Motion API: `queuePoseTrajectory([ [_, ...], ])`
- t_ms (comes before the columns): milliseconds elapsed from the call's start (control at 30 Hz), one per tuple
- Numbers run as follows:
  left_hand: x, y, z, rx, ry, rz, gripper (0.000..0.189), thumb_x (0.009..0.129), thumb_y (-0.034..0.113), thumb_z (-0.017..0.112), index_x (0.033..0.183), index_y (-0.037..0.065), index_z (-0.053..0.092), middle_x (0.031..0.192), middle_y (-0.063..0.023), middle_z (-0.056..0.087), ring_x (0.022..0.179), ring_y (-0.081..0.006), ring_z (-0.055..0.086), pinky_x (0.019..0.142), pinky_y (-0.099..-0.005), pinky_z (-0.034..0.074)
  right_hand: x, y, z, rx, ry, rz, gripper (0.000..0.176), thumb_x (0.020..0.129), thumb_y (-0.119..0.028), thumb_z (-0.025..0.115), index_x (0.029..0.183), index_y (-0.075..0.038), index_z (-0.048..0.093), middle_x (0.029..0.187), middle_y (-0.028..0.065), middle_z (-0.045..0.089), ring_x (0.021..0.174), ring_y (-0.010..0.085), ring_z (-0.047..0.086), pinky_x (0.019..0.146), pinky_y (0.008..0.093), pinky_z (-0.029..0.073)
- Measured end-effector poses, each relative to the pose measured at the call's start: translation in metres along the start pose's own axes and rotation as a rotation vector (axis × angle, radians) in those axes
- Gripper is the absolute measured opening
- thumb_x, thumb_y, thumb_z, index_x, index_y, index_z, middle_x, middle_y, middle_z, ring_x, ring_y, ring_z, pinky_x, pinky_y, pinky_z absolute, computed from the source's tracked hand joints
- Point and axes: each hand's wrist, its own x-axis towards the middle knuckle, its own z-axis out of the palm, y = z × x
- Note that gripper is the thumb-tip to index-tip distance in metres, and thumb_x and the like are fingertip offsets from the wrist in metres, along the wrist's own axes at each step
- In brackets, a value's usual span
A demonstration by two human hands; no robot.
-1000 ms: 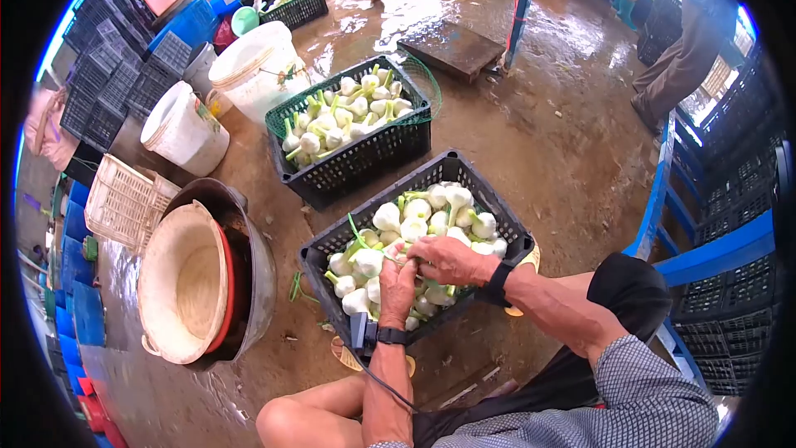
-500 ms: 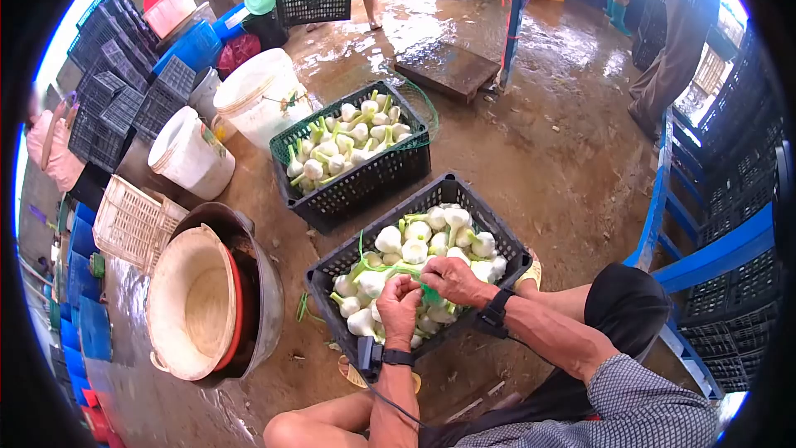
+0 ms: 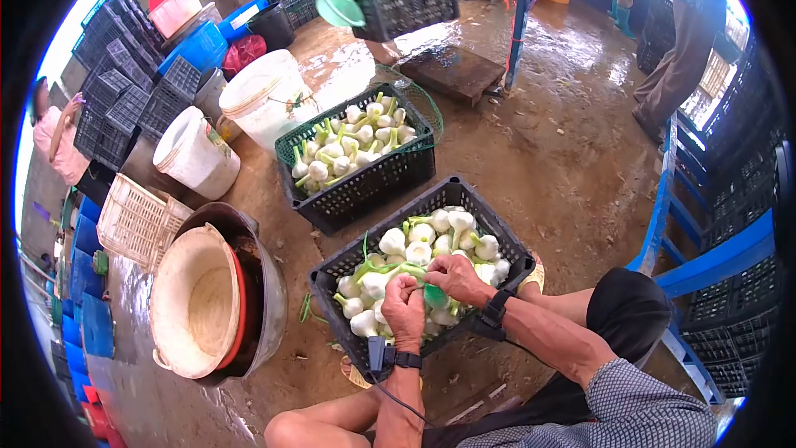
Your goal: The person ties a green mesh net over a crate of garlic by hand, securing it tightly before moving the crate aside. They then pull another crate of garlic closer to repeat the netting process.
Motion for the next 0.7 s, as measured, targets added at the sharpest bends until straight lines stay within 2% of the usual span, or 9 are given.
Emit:
queuePoseTrajectory([
  [133,0.003,0.001,-0.004,0.088,-0.014,0.009,0.031,0.079,-0.011,0.062,0.108,-0.001,0.055,0.093,-0.0056,0.064,0.081,-0.0119,0.065,0.073,-0.0259,0.053,0.000,0.003,0.000,-0.059,-0.056,-0.058,0.021,0.079,-0.022,0.071,0.084,-0.002,0.068,0.075,0.0153,0.067,0.068,0.0259,0.065,0.064,0.0368,0.050],
  [200,0.002,0.001,-0.005,0.109,-0.022,0.014,0.031,0.079,-0.010,0.062,0.108,-0.001,0.056,0.092,-0.0053,0.065,0.081,-0.0116,0.065,0.073,-0.0257,0.052,0.001,0.000,-0.001,-0.244,-0.116,-0.218,0.020,0.080,-0.021,0.071,0.086,-0.003,0.068,0.074,0.0145,0.067,0.067,0.0259,0.064,0.064,0.0372,0.050],
  [300,0.000,0.004,-0.006,0.103,-0.021,0.043,0.030,0.079,-0.010,0.062,0.107,-0.001,0.056,0.092,-0.0054,0.065,0.082,-0.0116,0.065,0.072,-0.0254,0.052,-0.004,-0.013,-0.003,-0.139,-0.016,-0.040,0.017,0.082,-0.020,0.068,0.084,-0.003,0.068,0.074,0.0153,0.065,0.068,0.0294,0.064,0.065,0.0391,0.049],
  [333,-0.001,0.005,-0.006,0.112,-0.025,0.042,0.030,0.079,-0.010,0.062,0.107,-0.001,0.056,0.093,-0.0054,0.065,0.082,-0.0118,0.065,0.072,-0.0256,0.052,-0.003,-0.013,-0.004,-0.139,-0.016,-0.041,0.017,0.082,-0.020,0.068,0.084,-0.003,0.068,0.074,0.0153,0.065,0.068,0.0294,0.064,0.065,0.0391,0.049],
  [400,0.000,0.006,-0.006,0.119,-0.028,0.043,0.030,0.079,-0.010,0.062,0.107,0.000,0.056,0.093,-0.0054,0.065,0.082,-0.0120,0.066,0.072,-0.0257,0.053,-0.002,-0.012,-0.008,-0.075,-0.178,-0.089,0.018,0.083,-0.021,0.067,0.084,-0.003,0.066,0.076,0.0164,0.065,0.071,0.0332,0.063,0.065,0.0411,0.049],
  [433,0.000,0.006,-0.006,0.116,-0.024,0.042,0.029,0.079,-0.010,0.062,0.107,0.000,0.057,0.093,-0.0054,0.065,0.081,-0.0123,0.066,0.072,-0.0259,0.053,-0.002,-0.011,-0.009,-0.076,-0.178,-0.089,0.018,0.083,-0.021,0.067,0.084,-0.003,0.066,0.076,0.0164,0.065,0.071,0.0332,0.063,0.065,0.0411,0.049],
  [500,0.000,0.005,-0.006,0.110,-0.021,0.041,0.029,0.079,-0.010,0.062,0.107,0.000,0.057,0.093,-0.0053,0.065,0.081,-0.0127,0.066,0.071,-0.0261,0.053,-0.001,-0.007,-0.012,-0.169,-0.233,-0.260,0.018,0.084,-0.019,0.067,0.092,-0.002,0.068,0.079,0.0151,0.066,0.072,0.0280,0.063,0.065,0.0373,0.049],
  [633,0.000,0.006,-0.007,0.123,-0.012,0.046,0.029,0.079,-0.010,0.062,0.106,0.000,0.057,0.093,-0.0052,0.065,0.081,-0.0130,0.066,0.071,-0.0266,0.053,-0.003,-0.008,-0.012,-0.249,-0.242,-0.332,0.017,0.084,-0.018,0.066,0.093,-0.004,0.069,0.080,0.0142,0.065,0.074,0.0292,0.063,0.065,0.0387,0.049],
  [700,0.001,0.005,-0.007,0.139,-0.004,0.051,0.029,0.079,-0.010,0.062,0.106,0.000,0.057,0.092,-0.0051,0.065,0.081,-0.0128,0.066,0.071,-0.0267,0.053,-0.009,-0.013,-0.015,-0.353,-0.240,-0.443,0.014,0.083,-0.017,0.066,0.090,-0.005,0.068,0.080,0.0136,0.063,0.074,0.0313,0.063,0.064,0.0400,0.049],
])
